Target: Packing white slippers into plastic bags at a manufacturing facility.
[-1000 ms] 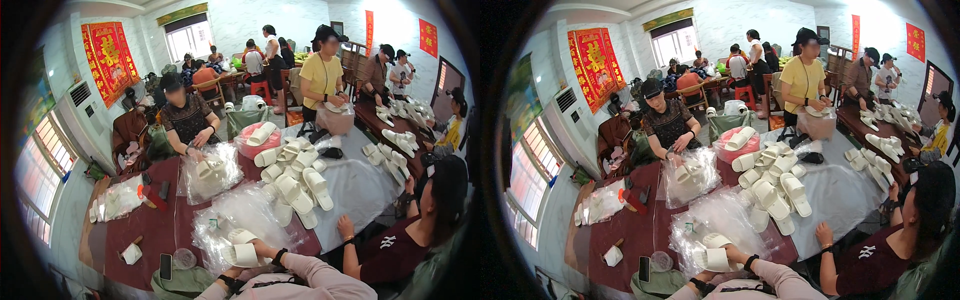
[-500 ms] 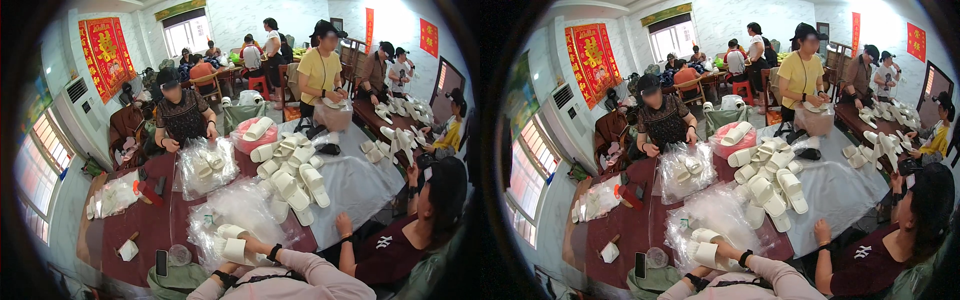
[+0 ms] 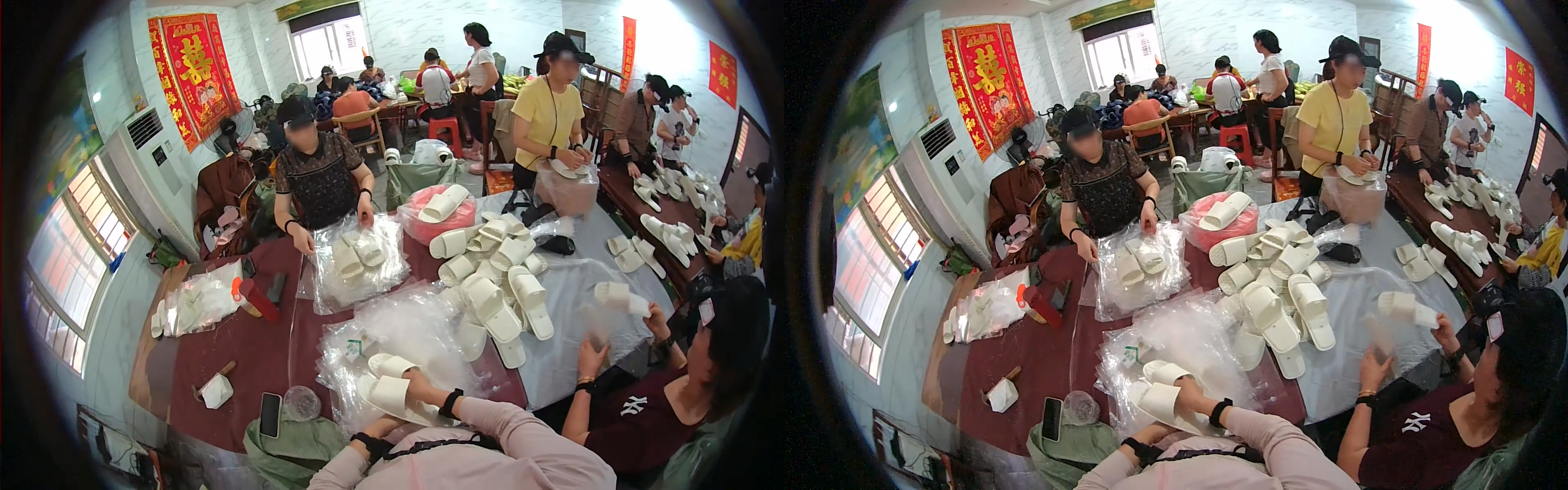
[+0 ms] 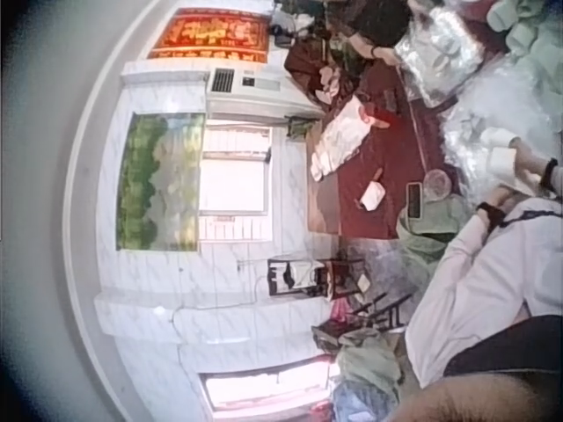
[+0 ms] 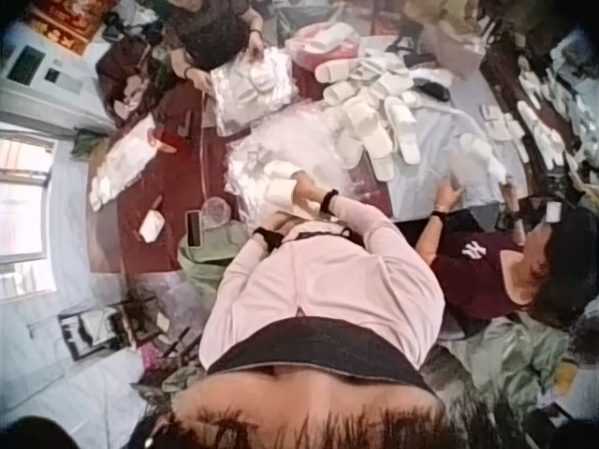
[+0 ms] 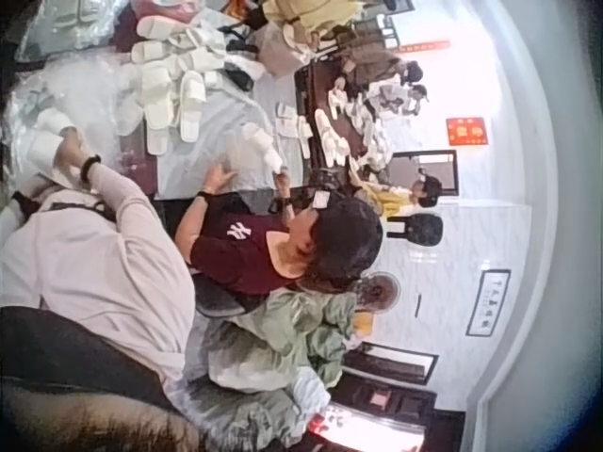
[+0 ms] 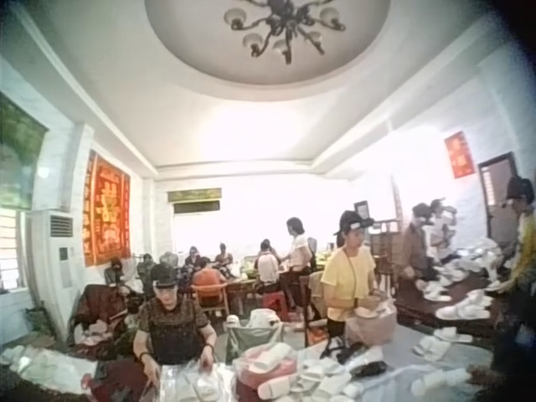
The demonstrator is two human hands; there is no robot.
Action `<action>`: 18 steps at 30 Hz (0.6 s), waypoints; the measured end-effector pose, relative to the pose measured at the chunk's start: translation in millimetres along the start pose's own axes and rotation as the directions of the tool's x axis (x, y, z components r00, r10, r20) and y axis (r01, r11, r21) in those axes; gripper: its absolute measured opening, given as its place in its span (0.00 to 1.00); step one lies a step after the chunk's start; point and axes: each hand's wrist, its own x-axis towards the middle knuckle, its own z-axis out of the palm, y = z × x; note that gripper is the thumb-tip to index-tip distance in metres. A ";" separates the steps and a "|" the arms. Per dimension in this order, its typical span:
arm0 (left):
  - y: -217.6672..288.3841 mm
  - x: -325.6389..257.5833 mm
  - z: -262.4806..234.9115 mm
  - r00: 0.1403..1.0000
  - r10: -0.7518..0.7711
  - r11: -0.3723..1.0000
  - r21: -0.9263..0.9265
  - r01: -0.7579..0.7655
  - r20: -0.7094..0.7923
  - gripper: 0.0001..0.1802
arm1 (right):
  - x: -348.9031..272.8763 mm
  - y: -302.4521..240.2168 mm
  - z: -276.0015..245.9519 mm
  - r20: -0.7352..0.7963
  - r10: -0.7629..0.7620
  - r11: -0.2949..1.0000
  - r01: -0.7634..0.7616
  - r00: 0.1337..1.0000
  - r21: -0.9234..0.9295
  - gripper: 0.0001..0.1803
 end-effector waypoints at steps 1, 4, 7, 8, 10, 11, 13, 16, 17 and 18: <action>-7.7 0.9 -4.8 0.992 -0.001 0.979 -0.204 -0.025 -0.128 0.18 | -3.5 -2.6 -7.4 -0.026 -0.038 0.976 0.043 0.999 0.215 0.13; 35.0 29.1 17.2 0.986 -0.054 0.834 0.537 0.130 -0.155 0.18 | -6.9 -3.9 -49.5 -0.017 0.008 0.811 0.003 1.000 0.585 0.14; 60.1 19.1 23.6 0.914 0.381 0.419 0.907 -0.036 -0.140 0.20 | -20.8 -29.3 -91.2 -0.131 -0.053 0.709 0.130 0.990 0.693 0.13; 72.7 15.0 25.8 0.926 0.321 0.319 0.943 0.091 -0.198 0.20 | -27.3 -39.4 -104.5 -0.303 -0.178 0.711 0.335 0.936 0.619 0.13; 67.5 7.2 19.4 0.955 0.263 0.143 0.984 0.102 -0.137 0.21 | -36.3 -52.7 -126.4 -0.297 -0.329 0.767 0.438 0.896 0.469 0.13; 62.2 3.4 15.6 0.976 0.197 -0.040 0.994 0.098 -0.088 0.22 | -43.1 -56.1 -132.5 -0.264 -0.477 0.782 0.542 0.838 0.308 0.13; 42.5 5.8 5.1 0.992 0.043 -0.054 0.992 0.117 -0.115 0.24 | -61.3 -57.4 -135.3 -0.099 -0.364 0.780 0.361 0.926 0.511 0.14; 30.2 13.3 -1.2 0.993 0.084 -0.045 0.995 0.086 -0.082 0.25 | -77.6 -43.0 -140.3 0.191 -0.312 0.764 0.127 0.931 0.632 0.15; 21.0 17.6 -5.6 0.989 0.069 0.000 0.992 0.130 -0.129 0.24 | -81.5 -39.8 -140.8 0.304 -0.357 0.794 0.115 0.883 0.597 0.16; 10.5 19.8 -11.7 0.982 0.054 0.045 0.983 0.177 -0.180 0.24 | -87.4 -45.9 -145.0 0.433 -0.285 0.779 -0.057 0.855 0.625 0.17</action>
